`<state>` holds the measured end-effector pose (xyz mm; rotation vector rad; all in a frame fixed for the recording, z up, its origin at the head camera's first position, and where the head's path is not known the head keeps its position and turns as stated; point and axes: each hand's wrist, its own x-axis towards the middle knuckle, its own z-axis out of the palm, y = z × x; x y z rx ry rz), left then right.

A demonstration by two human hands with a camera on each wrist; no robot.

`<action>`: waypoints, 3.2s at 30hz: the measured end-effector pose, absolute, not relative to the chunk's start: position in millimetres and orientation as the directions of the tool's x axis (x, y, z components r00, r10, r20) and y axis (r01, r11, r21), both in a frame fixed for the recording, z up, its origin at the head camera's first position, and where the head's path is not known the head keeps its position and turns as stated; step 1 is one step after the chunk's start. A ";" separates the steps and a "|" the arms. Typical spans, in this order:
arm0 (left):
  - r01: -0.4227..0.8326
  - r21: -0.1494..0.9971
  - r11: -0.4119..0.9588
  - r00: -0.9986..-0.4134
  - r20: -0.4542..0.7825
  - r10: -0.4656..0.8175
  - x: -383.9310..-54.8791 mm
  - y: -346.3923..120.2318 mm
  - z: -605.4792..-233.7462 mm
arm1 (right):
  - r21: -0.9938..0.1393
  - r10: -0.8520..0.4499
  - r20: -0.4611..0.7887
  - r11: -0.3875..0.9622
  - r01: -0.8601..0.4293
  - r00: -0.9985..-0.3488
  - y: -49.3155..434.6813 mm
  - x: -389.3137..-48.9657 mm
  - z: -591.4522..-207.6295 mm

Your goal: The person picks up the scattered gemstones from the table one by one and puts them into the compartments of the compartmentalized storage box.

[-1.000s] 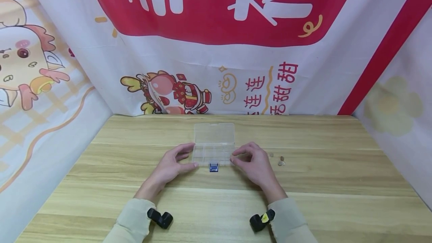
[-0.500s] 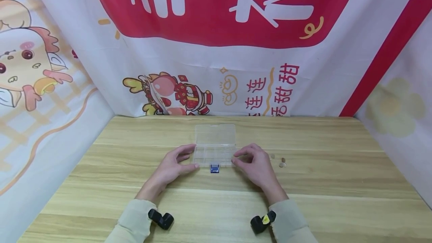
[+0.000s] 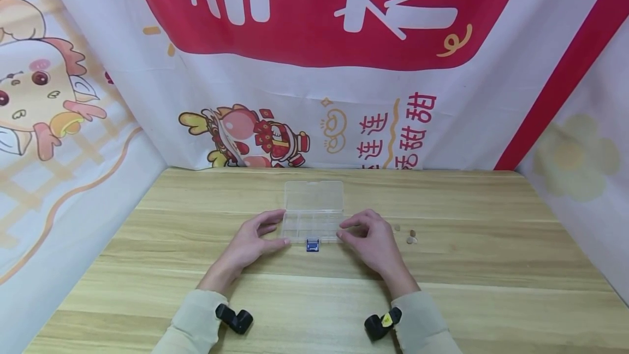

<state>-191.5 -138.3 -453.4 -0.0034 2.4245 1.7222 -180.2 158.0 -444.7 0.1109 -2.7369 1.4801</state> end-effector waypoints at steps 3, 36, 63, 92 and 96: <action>-0.097 0.937 0.336 -0.986 -0.137 0.096 -191.0 -137.7 -452.7 | -0.829 -0.053 0.067 0.553 -0.085 -0.996 158.5 -180.4 -444.9; -0.080 0.938 0.338 -0.987 -0.122 0.105 -192.5 -137.4 -454.3 | -0.777 -0.010 0.187 0.610 -0.154 -0.982 207.2 -178.5 -440.7; -0.086 0.937 0.338 -0.987 -0.127 0.099 -190.8 -136.8 -454.8 | -0.741 0.147 0.125 0.672 0.006 -0.981 275.8 -156.0 -443.8; -0.091 0.937 0.338 -0.986 -0.132 0.100 -192.5 -138.8 -455.7 | -0.736 0.174 0.111 0.676 0.037 -0.979 301.2 -152.5 -452.5; -0.090 0.937 0.339 -0.987 -0.131 0.098 -191.6 -138.9 -455.0 | -0.726 0.172 0.085 0.685 0.057 -0.982 300.4 -152.4 -452.5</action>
